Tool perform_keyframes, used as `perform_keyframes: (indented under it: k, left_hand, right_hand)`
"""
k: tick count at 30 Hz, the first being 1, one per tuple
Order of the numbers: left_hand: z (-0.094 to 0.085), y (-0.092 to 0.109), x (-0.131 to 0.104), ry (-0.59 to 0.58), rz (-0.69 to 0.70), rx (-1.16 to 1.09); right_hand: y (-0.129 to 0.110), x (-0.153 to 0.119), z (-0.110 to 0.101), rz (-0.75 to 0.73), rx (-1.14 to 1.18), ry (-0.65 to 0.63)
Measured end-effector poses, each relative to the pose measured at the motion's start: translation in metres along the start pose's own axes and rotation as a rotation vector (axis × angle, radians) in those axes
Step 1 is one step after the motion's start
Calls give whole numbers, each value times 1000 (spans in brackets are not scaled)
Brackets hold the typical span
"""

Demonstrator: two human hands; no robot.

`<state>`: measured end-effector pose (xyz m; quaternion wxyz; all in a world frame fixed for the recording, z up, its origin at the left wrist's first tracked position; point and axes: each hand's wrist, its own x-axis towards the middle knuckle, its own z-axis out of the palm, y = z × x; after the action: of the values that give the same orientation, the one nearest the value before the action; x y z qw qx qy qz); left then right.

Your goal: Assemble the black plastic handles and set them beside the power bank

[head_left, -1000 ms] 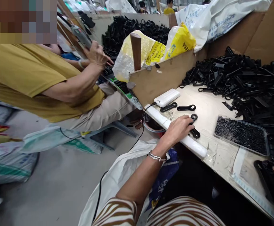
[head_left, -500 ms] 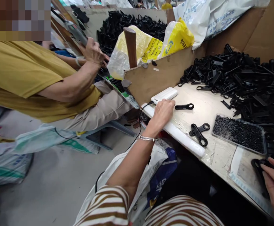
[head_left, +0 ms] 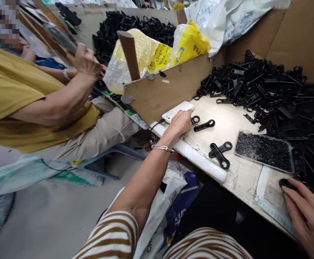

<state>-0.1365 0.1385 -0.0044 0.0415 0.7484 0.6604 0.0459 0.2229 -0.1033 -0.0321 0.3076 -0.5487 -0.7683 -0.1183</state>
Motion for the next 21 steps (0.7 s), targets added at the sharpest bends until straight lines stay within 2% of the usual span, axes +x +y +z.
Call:
perform_keyframes:
  k: [4, 7, 10, 17, 21]
  left_hand:
    - [4, 6, 14, -73, 198, -127]
    - [9, 15, 15, -136, 335, -200]
    - [11, 21, 8, -204, 429, -225]
    - [3, 37, -15, -353, 677, -270]
    - [1, 43, -19, -404, 744, -285]
  right_hand:
    - [-16, 9, -9, -12, -33, -36]
    - [-20, 12, -14, 1, -44, -31]
    - [-19, 11, -18, 13, -52, -25]
    - [-12, 8, -33, 74, -82, 70]
    - [-11, 6, -35, 109, -90, 81]
